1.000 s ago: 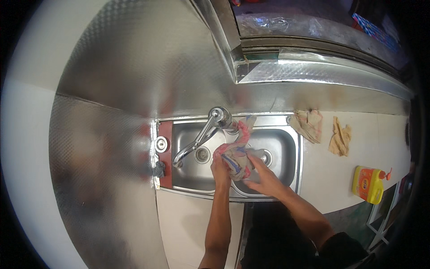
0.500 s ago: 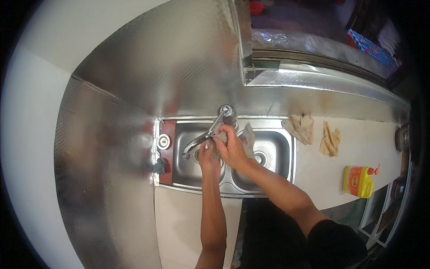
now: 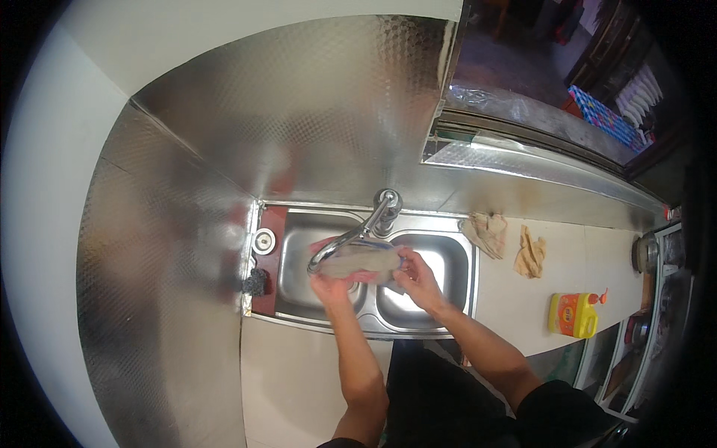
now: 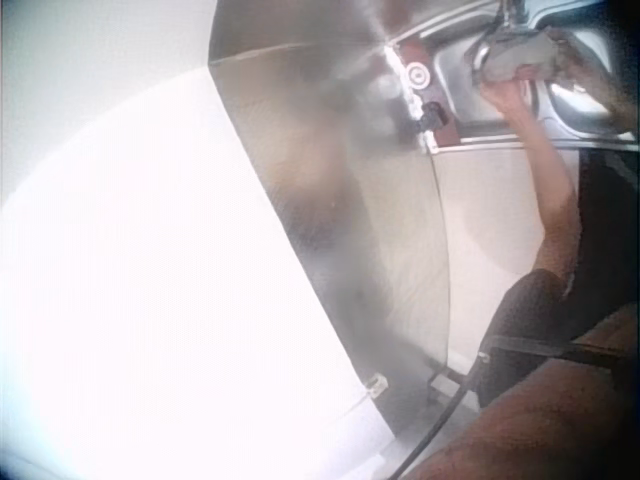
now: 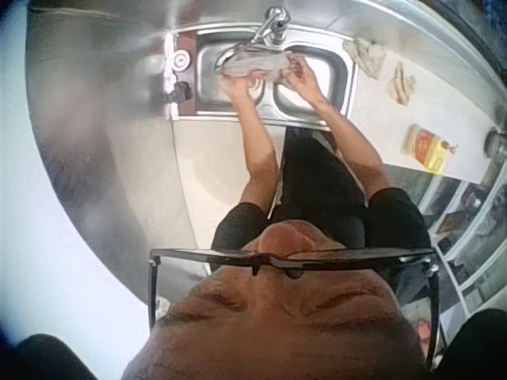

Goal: The person wipes a white tiled wall and a stainless steel backsplash with a cloth. They then turn on the tap and wash the cloth under running water. Finally, they wipe the sink basin and faucet with the wet cloth.

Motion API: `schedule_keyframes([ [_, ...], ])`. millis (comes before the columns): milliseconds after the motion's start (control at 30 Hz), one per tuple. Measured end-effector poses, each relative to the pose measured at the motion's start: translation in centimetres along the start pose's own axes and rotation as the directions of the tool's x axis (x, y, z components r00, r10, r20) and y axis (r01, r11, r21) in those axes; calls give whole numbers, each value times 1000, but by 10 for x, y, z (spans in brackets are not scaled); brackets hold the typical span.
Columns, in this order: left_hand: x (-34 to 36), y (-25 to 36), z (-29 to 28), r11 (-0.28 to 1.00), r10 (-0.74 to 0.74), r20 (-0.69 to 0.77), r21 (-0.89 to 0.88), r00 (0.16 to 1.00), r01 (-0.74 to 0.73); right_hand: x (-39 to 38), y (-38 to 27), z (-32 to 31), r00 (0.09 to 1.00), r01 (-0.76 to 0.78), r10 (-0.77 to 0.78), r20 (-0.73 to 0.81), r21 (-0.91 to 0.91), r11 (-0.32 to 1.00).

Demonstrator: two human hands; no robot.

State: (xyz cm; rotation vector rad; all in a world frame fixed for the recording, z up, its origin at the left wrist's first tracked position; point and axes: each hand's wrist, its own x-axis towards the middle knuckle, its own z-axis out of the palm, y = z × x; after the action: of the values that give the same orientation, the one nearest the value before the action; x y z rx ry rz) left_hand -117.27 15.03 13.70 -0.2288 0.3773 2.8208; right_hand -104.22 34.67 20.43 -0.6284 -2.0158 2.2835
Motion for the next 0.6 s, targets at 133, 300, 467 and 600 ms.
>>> schedule_keyframes([
  [133,17,64,-15,997,62,-9,48,998,-61,-9,-6,-38,960,210,-279,-5,-643,737],
  [300,62,104,46,786,-311,161,597,937,159,-23,63,-134,984,163,-121,132,-941,297],
  [467,93,67,162,331,-642,15,907,766,260,-54,134,-190,954,288,-81,287,-958,-5],
  [600,95,15,163,-166,-774,211,842,597,-514,-51,141,-199,927,371,-34,374,-925,-81],
])
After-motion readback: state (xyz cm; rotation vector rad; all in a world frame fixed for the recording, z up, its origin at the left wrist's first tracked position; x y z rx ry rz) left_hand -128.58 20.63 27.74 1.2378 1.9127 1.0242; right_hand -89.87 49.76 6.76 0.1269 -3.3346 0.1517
